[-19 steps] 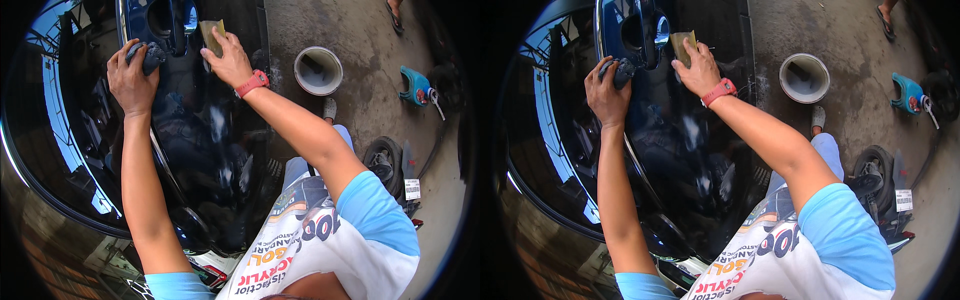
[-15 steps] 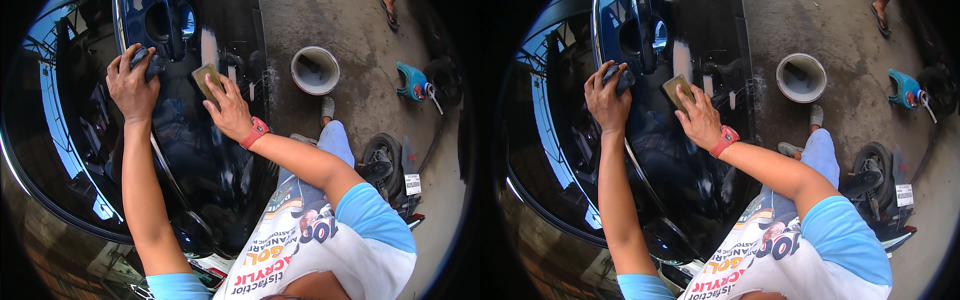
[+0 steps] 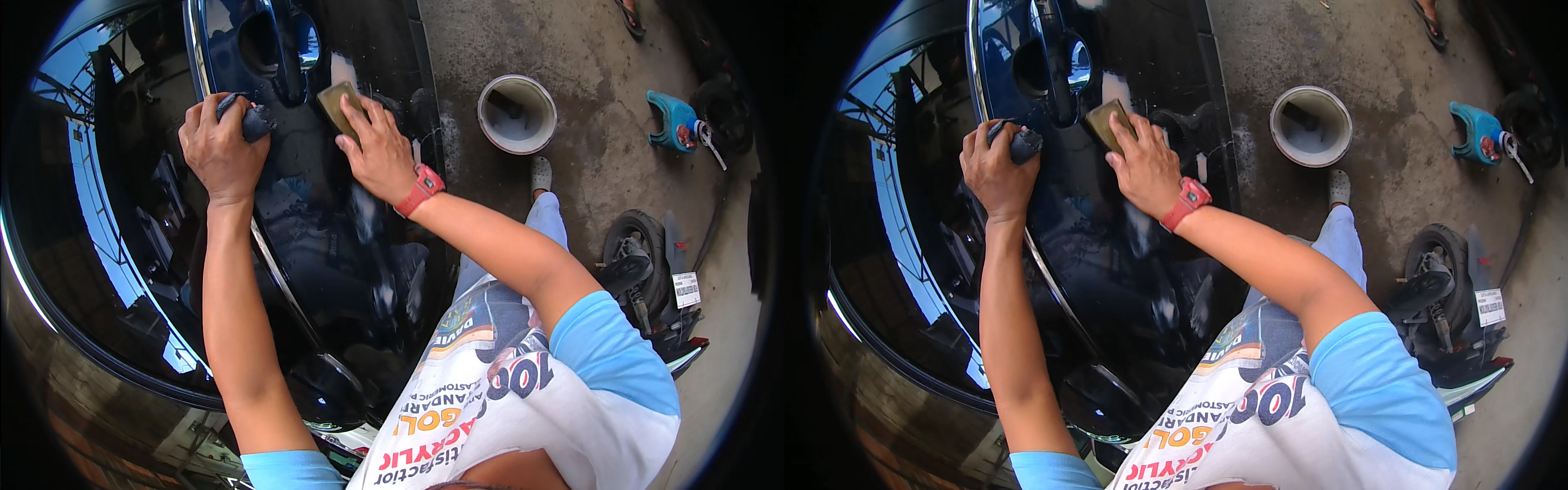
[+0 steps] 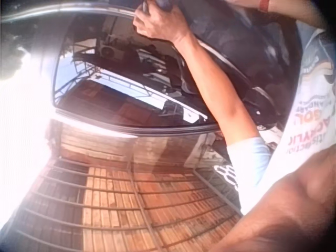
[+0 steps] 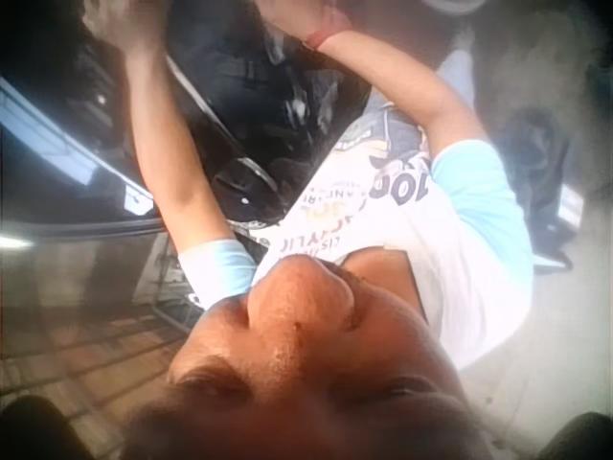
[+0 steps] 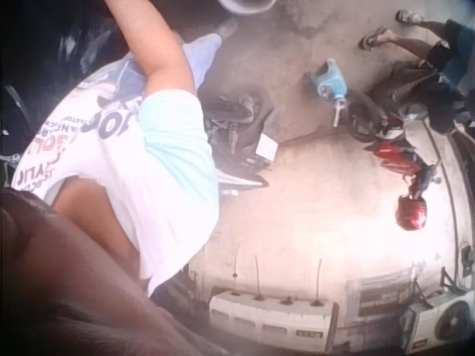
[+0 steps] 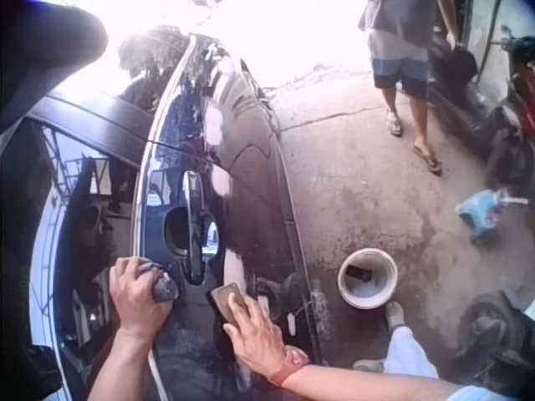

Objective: The person sands a specific area on the side of a black car using a sanding block. They repeatedly dip a sponge into a bucket of water and wipe the sanded area to remove residue. The person works on a small, localized section of the car's body panel.

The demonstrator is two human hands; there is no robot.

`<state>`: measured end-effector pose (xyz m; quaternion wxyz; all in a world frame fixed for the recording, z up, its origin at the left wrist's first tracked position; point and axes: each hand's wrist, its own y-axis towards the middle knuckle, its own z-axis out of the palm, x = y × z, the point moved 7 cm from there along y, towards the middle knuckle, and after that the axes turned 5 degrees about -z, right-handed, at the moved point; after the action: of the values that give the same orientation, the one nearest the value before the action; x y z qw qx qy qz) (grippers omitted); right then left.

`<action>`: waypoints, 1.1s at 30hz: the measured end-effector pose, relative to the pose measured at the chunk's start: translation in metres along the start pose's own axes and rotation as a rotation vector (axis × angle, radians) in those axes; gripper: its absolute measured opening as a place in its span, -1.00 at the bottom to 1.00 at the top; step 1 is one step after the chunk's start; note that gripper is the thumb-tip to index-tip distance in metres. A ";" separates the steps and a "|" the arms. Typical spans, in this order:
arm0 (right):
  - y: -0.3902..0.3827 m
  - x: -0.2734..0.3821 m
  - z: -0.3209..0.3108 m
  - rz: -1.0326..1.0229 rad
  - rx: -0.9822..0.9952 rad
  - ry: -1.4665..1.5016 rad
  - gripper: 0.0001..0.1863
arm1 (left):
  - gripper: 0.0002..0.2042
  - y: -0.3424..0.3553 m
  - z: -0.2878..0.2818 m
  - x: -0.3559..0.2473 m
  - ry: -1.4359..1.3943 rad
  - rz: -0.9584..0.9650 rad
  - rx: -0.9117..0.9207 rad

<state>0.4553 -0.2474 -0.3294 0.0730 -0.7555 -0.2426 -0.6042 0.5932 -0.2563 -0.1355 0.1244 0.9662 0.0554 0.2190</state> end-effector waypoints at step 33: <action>0.080 -0.056 0.007 0.160 -0.183 0.051 -0.45 | -0.81 0.008 -0.002 -0.007 0.002 -0.003 -0.043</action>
<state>0.4896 -0.3304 -0.3702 0.0579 -0.7603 -0.1238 -0.6351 0.5870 -0.2647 -0.1346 0.1453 0.9630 0.0521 0.2208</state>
